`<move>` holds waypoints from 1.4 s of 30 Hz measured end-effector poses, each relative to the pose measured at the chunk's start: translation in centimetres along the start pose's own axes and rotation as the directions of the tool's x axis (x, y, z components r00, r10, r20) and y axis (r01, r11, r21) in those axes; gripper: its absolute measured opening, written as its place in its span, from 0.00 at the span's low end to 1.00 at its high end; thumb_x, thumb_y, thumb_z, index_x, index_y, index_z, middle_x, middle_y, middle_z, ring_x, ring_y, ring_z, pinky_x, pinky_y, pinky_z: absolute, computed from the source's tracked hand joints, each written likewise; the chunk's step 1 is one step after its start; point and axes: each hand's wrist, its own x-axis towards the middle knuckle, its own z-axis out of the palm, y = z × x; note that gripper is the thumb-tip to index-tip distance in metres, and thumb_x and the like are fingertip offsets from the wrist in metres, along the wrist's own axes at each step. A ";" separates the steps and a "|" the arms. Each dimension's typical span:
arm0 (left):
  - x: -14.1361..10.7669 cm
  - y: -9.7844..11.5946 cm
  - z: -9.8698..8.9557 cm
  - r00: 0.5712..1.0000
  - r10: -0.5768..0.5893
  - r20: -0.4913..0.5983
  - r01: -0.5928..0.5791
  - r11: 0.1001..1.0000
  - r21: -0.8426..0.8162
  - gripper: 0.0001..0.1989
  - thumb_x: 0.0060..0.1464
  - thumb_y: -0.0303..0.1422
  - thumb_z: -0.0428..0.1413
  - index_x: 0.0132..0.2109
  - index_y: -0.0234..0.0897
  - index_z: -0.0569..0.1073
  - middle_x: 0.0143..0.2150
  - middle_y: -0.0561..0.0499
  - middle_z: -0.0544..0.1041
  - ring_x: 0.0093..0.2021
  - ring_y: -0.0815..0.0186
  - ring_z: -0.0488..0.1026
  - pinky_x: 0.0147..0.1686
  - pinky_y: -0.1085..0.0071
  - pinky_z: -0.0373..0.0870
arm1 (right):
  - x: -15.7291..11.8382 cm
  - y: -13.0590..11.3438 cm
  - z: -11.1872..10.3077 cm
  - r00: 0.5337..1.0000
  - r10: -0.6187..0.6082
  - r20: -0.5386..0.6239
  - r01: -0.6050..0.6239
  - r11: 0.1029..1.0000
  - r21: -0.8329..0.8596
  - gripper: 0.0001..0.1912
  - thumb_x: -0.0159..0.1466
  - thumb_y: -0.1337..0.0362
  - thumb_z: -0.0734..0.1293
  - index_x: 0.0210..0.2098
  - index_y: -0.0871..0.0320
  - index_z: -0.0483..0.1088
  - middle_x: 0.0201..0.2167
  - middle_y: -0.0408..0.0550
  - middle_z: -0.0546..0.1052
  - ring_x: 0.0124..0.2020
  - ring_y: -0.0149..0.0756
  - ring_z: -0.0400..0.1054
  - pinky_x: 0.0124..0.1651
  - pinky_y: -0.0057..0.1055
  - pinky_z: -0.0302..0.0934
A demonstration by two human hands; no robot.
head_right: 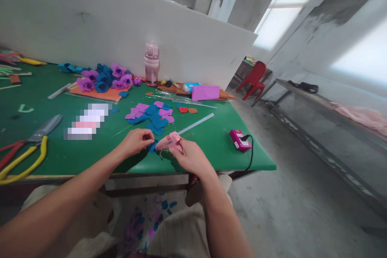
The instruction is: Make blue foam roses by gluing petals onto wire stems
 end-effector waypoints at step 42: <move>0.1 -0.2 0.2 1.000 -0.006 0.010 0.006 1.000 -0.007 0.05 0.45 0.29 0.52 0.26 0.36 0.72 0.20 0.55 0.72 0.22 0.69 0.67 0.23 0.75 0.58 | 0.0 1.7 -1.1 0.997 0.062 -0.050 -0.058 0.996 0.065 0.14 0.60 0.57 0.60 0.31 0.61 0.69 0.26 0.47 0.74 0.24 0.31 0.63 0.28 0.26 0.55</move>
